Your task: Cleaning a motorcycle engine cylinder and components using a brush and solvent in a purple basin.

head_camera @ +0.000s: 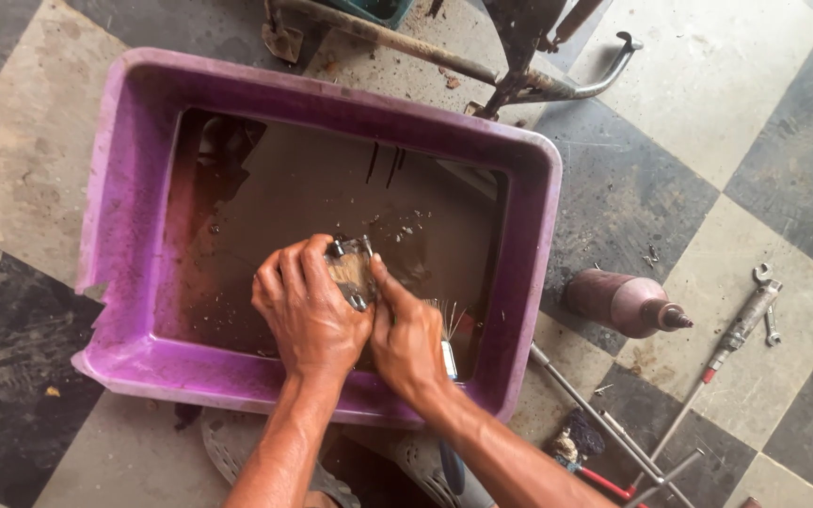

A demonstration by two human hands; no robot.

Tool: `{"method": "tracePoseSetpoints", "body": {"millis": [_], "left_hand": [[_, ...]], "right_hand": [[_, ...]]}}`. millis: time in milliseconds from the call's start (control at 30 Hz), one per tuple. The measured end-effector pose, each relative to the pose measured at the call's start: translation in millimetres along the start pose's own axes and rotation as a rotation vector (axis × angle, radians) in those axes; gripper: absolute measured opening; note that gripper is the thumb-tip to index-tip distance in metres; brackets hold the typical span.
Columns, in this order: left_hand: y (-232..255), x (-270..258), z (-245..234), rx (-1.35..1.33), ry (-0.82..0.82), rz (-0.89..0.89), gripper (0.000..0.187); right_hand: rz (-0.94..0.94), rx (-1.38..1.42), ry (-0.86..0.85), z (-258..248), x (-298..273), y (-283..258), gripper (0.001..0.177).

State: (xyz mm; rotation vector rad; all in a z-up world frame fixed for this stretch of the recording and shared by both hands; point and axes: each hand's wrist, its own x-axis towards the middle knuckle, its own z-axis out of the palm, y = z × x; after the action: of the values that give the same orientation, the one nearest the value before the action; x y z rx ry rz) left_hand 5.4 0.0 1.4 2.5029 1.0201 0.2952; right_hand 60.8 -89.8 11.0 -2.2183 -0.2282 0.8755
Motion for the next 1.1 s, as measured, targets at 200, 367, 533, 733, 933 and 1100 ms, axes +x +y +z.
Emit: {"method": "tracePoseSetpoints", "body": {"millis": [200, 367, 533, 733, 933, 1100], "left_hand": [[-3, -2, 4, 0.024, 0.066, 0.011, 0.07], [5, 2, 0, 0.02, 0.009, -0.03, 0.078], [3, -1, 0, -0.009, 0.025, -0.04, 0.081], [3, 0, 5, 0.031, -0.001, -0.045, 0.078], [-1, -2, 4, 0.013, 0.047, -0.033, 0.078], [3, 1, 1, -0.004, -0.009, -0.049, 0.084]], "right_hand": [[-0.213, 0.108, -0.059, -2, 10, 20, 0.044], [-0.036, 0.112, -0.116, -2, 18, 14, 0.045], [0.123, 0.17, -0.026, -1, 9, 2, 0.044], [0.138, 0.054, -0.181, -6, 14, 3, 0.045], [-0.156, 0.037, -0.081, -25, 9, 3, 0.039], [-0.007, -0.307, -0.263, -42, 4, -6, 0.044]]}}
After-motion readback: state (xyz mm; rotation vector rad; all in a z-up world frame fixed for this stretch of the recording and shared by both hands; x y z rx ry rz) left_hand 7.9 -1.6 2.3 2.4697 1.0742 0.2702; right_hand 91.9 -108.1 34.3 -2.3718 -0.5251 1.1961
